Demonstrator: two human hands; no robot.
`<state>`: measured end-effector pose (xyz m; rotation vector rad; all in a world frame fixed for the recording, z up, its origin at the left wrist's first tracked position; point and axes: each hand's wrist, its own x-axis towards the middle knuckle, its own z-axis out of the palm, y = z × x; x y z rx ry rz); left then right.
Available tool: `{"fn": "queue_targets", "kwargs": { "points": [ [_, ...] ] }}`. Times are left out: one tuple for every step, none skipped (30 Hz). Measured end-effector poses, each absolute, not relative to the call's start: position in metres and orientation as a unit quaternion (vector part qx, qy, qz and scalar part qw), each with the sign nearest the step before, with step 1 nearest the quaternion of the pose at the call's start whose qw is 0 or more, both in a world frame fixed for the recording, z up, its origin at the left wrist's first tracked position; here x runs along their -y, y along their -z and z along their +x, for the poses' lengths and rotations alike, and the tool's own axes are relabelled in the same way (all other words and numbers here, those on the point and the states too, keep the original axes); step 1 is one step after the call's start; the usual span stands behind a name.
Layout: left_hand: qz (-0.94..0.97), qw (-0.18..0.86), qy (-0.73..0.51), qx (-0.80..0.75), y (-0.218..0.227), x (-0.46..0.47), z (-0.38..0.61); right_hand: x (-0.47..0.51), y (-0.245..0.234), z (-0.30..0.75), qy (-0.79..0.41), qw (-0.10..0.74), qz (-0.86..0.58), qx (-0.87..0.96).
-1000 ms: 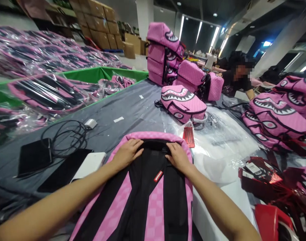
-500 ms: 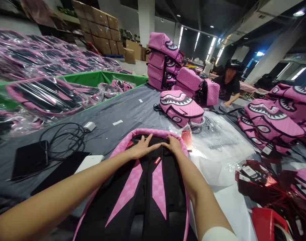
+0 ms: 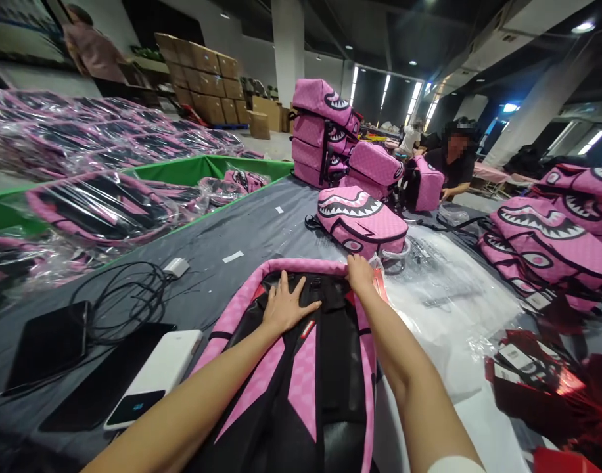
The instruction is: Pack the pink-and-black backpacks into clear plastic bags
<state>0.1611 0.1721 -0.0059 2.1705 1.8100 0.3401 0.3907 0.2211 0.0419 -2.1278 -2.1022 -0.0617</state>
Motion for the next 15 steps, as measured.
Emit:
{"fn": "queue_targets", "kwargs": {
  "points": [
    [0.757, 0.132, -0.134, -0.626, 0.010, -0.174, 0.162, -0.232, -0.037, 0.393, 0.010, 0.067, -0.713, 0.698],
    [0.758, 0.117, -0.147, -0.624, 0.013, -0.177, 0.162, -0.242, -0.032, 0.394, -0.001, 0.059, -0.716, 0.696],
    [0.759, 0.103, -0.156, -0.624, 0.016, -0.181, 0.163, -0.250, -0.028, 0.394, -0.007, 0.053, -0.719, 0.693],
    [0.757, 0.089, -0.161, -0.627, 0.017, -0.185, 0.163, -0.255, -0.024, 0.393, -0.008, 0.051, -0.722, 0.690],
    [0.754, 0.075, -0.164, -0.632, 0.018, -0.189, 0.164, -0.257, -0.022, 0.390, -0.004, 0.051, -0.725, 0.687],
    [0.750, 0.062, -0.167, -0.637, 0.018, -0.193, 0.164, -0.256, -0.021, 0.387, 0.004, 0.053, -0.729, 0.682],
    [0.748, 0.051, -0.171, -0.639, 0.017, -0.197, 0.165, -0.250, -0.022, 0.383, 0.012, 0.055, -0.734, 0.677],
    [0.747, 0.045, -0.178, -0.639, 0.016, -0.199, 0.165, -0.241, -0.025, 0.378, 0.018, 0.054, -0.741, 0.669],
    [0.746, 0.044, -0.189, -0.637, 0.015, -0.200, 0.166, -0.226, -0.029, 0.372, 0.022, 0.055, -0.745, 0.664],
    [0.746, 0.047, -0.204, -0.632, 0.014, -0.199, 0.166, -0.207, -0.034, 0.365, 0.024, 0.064, -0.738, 0.672],
    [0.744, 0.057, -0.227, -0.626, 0.014, -0.199, 0.167, -0.183, -0.040, 0.357, 0.022, 0.083, -0.711, 0.698],
    [0.739, 0.072, -0.256, -0.619, 0.013, -0.198, 0.167, -0.157, -0.046, 0.347, 0.013, 0.110, -0.655, 0.747],
    [0.731, 0.091, -0.285, -0.613, 0.013, -0.198, 0.167, -0.129, -0.051, 0.337, -0.003, 0.136, -0.566, 0.813],
    [0.722, 0.110, -0.311, -0.608, 0.012, -0.199, 0.167, -0.102, -0.055, 0.326, -0.027, 0.155, -0.445, 0.882],
    [0.716, 0.130, -0.330, -0.602, 0.011, -0.200, 0.166, -0.078, -0.057, 0.316, -0.055, 0.149, -0.308, 0.938]
  ]
}}
